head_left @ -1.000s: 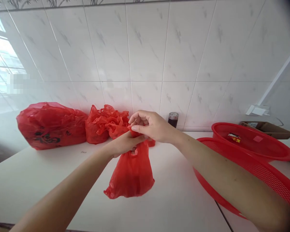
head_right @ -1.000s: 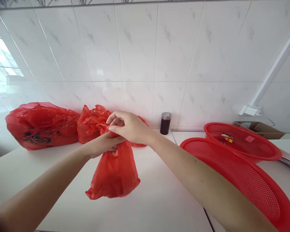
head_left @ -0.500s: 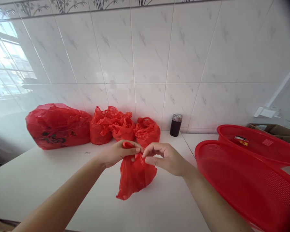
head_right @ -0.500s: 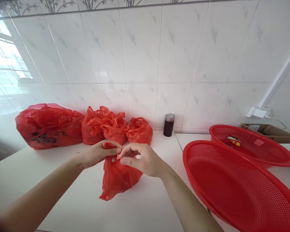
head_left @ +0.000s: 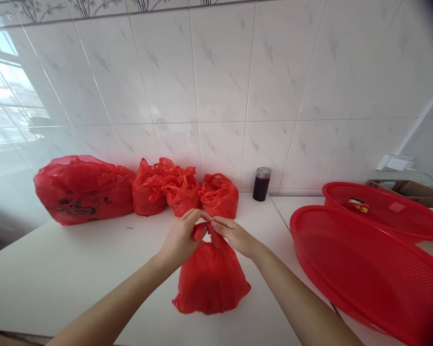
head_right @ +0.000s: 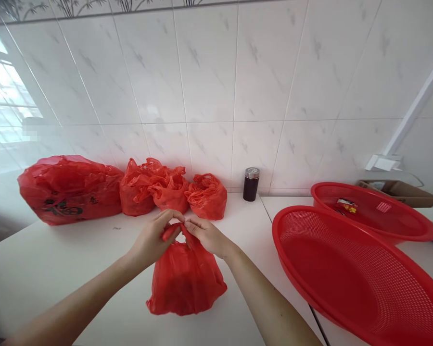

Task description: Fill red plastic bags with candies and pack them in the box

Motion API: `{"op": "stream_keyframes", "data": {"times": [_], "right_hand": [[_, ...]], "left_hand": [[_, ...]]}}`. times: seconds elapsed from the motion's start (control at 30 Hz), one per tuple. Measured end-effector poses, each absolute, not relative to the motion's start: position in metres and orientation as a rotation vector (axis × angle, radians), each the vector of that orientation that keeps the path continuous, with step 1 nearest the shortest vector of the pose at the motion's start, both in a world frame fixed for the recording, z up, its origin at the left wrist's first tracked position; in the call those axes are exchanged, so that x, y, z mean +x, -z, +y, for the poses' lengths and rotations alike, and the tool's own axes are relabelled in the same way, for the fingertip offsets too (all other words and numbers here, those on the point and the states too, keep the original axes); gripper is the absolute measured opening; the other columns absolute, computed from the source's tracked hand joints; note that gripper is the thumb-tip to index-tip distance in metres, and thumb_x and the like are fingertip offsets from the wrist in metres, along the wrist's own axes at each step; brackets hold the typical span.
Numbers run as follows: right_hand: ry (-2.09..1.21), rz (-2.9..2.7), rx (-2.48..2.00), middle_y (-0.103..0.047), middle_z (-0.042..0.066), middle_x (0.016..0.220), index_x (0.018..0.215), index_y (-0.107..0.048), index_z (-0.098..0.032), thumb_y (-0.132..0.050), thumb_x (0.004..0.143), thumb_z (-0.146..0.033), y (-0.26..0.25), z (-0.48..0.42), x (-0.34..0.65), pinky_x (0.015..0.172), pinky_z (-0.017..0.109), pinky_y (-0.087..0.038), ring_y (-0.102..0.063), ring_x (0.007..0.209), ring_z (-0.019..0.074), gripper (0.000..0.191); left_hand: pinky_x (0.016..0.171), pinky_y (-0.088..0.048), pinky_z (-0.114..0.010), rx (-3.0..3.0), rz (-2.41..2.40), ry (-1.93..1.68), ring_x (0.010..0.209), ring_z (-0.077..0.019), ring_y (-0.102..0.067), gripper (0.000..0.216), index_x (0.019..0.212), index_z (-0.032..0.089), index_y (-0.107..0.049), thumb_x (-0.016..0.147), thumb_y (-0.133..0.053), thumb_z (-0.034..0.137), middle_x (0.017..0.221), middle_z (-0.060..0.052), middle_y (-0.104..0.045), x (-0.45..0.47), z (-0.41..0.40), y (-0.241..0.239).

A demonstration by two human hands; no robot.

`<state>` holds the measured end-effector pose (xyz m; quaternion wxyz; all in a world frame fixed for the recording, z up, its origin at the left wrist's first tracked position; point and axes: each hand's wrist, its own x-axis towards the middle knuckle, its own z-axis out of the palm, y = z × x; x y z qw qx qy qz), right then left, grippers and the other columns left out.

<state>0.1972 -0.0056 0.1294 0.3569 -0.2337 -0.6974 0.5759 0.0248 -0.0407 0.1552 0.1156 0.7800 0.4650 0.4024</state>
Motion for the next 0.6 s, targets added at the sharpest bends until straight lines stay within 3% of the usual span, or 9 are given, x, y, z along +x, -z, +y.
{"op": "stream_keyframes", "data": {"times": [0.1, 0.2, 0.3, 0.47, 0.6], "right_hand": [[-1.195, -1.823, -0.773, -0.042, -0.005, 0.066, 0.07, -0.043, -0.02, -0.045, 0.091, -0.055, -0.118, -0.011, 0.207, 0.061, 0.025, -0.038, -0.042, 0.062, 0.0105, 0.041], [-1.217, -1.705, -0.902, -0.051, -0.004, 0.071, 0.071, -0.041, -0.021, -0.045, 0.09, -0.056, -0.093, -0.013, 0.222, 0.064, 0.026, -0.044, -0.052, 0.067, 0.0114, 0.04], [-1.258, -1.546, -1.093, -0.063, 0.001, 0.083, 0.076, -0.042, -0.021, -0.043, 0.089, -0.057, -0.062, -0.004, 0.242, 0.065, 0.028, -0.049, -0.064, 0.072, 0.015, 0.038], [-0.953, -1.507, -1.368, -0.063, -0.001, 0.069, 0.071, -0.04, -0.023, -0.039, 0.089, -0.054, -0.03, 0.013, 0.249, 0.058, 0.026, -0.045, -0.064, 0.062, 0.0158, 0.036], [-0.711, -1.434, -1.462, -0.06, -0.002, 0.067, 0.08, -0.038, -0.024, -0.026, 0.095, -0.053, -0.024, 0.001, 0.214, 0.058, 0.027, -0.039, -0.061, 0.063, 0.0174, 0.034]], "left_hand": [[0.078, -0.05, -0.028, 2.232, 1.333, -0.986, 0.082, -0.0175, -0.064, 0.024, 0.096, 0.024, -0.066, 0.089, -0.043, 0.026, 0.092, -0.002, -0.071, 0.021, -0.046, -0.151], [0.067, -0.053, -0.026, 2.049, 1.423, -0.891, 0.082, -0.0176, -0.064, 0.03, 0.096, 0.024, -0.067, 0.092, -0.038, 0.033, 0.1, -0.002, -0.071, 0.004, -0.057, -0.134], [0.055, -0.051, -0.024, 1.897, 1.545, -0.798, 0.069, -0.0158, -0.061, 0.033, 0.084, 0.022, -0.064, 0.093, -0.036, 0.037, 0.089, -0.002, -0.07, -0.02, -0.073, -0.109], [0.065, -0.051, -0.027, 1.916, 1.536, -0.613, 0.067, -0.0155, -0.06, 0.031, 0.08, 0.023, -0.058, 0.094, -0.033, 0.035, 0.073, 0.0, -0.064, -0.037, -0.091, -0.084], [0.072, -0.048, -0.028, 1.998, 1.735, -0.78, 0.076, -0.017, -0.06, 0.037, 0.079, 0.024, -0.053, 0.096, -0.027, 0.043, 0.083, -0.001, -0.063, -0.018, -0.073, -0.079]]}}
